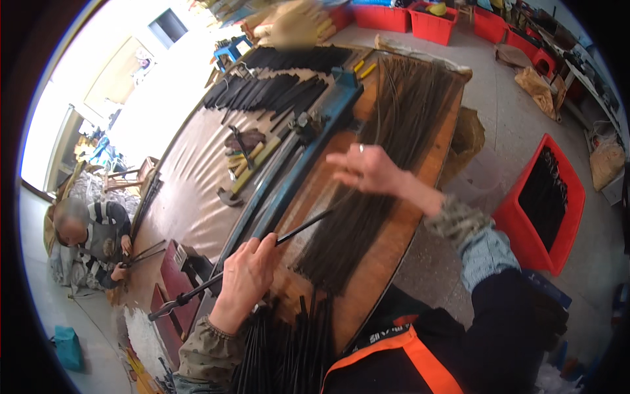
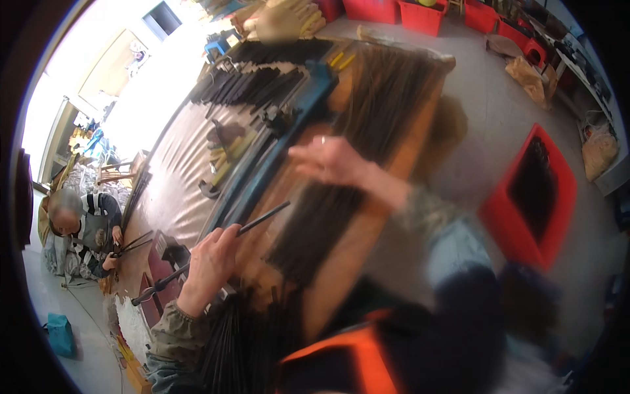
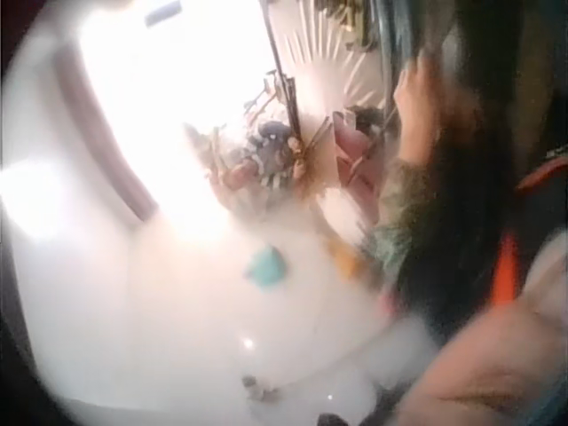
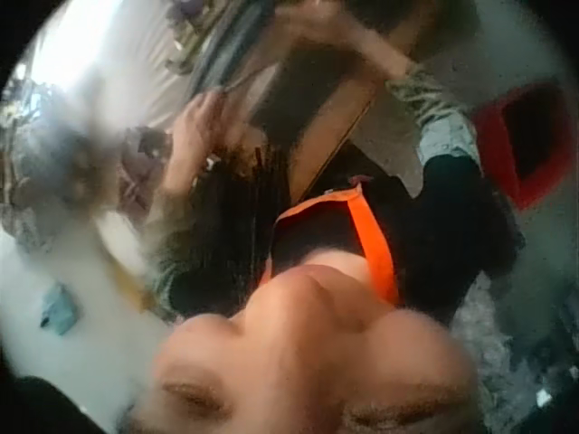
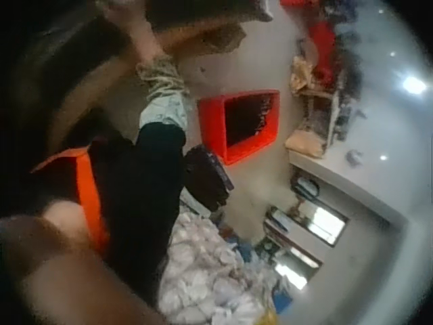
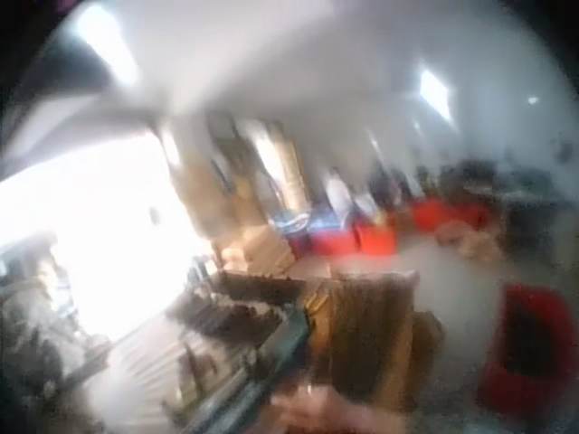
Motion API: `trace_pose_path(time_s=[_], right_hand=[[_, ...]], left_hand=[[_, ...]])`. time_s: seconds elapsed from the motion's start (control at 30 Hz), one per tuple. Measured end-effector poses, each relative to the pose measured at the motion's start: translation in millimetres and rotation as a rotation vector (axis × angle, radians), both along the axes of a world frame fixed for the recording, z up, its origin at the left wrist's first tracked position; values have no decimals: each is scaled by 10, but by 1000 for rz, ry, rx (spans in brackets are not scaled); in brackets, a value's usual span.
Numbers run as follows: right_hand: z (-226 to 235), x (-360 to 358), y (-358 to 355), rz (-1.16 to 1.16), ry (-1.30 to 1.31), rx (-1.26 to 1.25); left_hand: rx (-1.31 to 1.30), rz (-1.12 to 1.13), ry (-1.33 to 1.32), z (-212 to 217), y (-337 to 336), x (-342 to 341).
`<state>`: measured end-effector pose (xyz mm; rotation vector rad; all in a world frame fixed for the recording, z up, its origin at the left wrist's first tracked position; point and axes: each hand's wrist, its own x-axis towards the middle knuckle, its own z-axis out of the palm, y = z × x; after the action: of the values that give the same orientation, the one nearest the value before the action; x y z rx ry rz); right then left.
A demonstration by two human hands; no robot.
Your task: The person assembles umbrella ribs by inserting a spring wire into a rod, securing the parts using a tabletop machine, and placing the assembled rod onto a stack on the workbench.
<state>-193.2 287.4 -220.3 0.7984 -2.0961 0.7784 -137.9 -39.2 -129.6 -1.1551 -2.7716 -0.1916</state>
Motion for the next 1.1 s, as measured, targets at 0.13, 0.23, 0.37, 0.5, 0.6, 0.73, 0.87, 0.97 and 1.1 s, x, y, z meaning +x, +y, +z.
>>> trace_pose_path(time_s=[0.13,0.23,0.37,0.5,0.6,0.73,0.87,0.97,1.1], right_hand=[[-68,-141,-81,138,-1,-32],[-625,-471,245,-262,41,8],[-91,-173,-681,258,42,100],[-662,-515,-350,-141,-231,-46],[-350,-83,-1077,68,-72,126],[181,189,-1335,332,-93,21],[-61,167,-1310,426,-129,6],[69,205,-1585,523,-36,-61],[-29,176,-1646,350,-164,5]], left_hand=[[43,-33,-89,-144,109,-126],[4,28,-82,-139,-60,-134],[59,43,-235,-346,-152,-49],[2,197,-21,-99,-509,-36],[46,211,-54,-188,-612,212],[71,255,31,-83,-955,404],[118,237,120,-113,-1106,456],[140,208,137,-114,-1203,593],[121,347,188,-84,-1491,781]])
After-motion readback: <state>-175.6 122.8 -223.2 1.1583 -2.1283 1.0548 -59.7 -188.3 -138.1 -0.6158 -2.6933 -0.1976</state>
